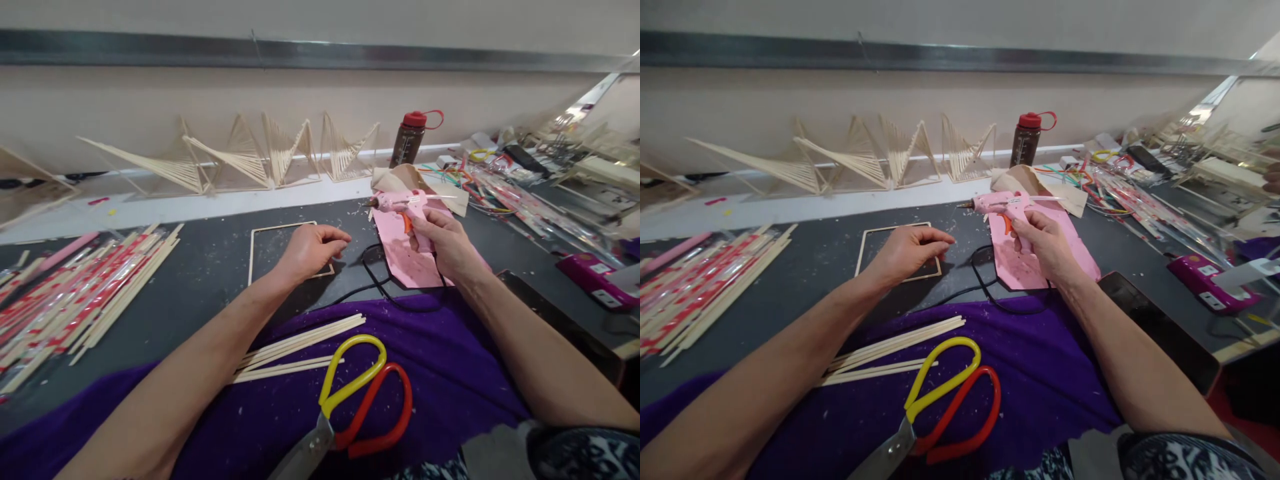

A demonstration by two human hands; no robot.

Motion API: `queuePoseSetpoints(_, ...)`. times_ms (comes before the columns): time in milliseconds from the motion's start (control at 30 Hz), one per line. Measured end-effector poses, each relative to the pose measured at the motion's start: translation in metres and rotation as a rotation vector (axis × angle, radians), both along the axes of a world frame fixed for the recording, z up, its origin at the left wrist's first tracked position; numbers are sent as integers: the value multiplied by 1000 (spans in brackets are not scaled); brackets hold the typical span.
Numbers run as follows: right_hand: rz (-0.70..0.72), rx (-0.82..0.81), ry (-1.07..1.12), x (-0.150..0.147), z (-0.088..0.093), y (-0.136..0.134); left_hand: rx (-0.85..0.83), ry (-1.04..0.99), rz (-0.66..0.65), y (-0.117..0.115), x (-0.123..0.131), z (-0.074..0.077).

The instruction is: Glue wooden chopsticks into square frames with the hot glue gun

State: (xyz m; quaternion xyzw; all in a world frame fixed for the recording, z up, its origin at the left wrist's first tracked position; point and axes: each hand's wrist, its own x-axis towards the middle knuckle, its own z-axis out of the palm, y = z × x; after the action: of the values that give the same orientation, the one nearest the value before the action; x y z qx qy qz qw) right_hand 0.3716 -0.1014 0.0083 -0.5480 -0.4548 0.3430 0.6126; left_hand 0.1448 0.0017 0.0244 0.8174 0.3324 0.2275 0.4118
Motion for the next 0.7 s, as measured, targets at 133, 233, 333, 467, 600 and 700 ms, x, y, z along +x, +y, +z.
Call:
queuePoseSetpoints(133, -22, 32, 49, -3, 4, -3, 142, -105, -212, 2, 11, 3)
queuePoseSetpoints(233, 15, 51, 140, -4, 8, -7, 168, -45, -157, 6, 20, 4)
queuePoseSetpoints(333, 63, 21, 205, -3, 10, -9, 139, 15, -4, 12, 21, 5)
queuePoseSetpoints(467, 80, -36, 216, -6, 10, -9, 295, 24, -21, 12, 5, 7)
queuePoseSetpoints(600, 144, -80, 230, -17, 10, -11, 441, 245, 38, -2, -26, 4)
queuePoseSetpoints(700, 202, -116, 181, -23, 7, -11, 531, 455, 27, -15, -45, -5)
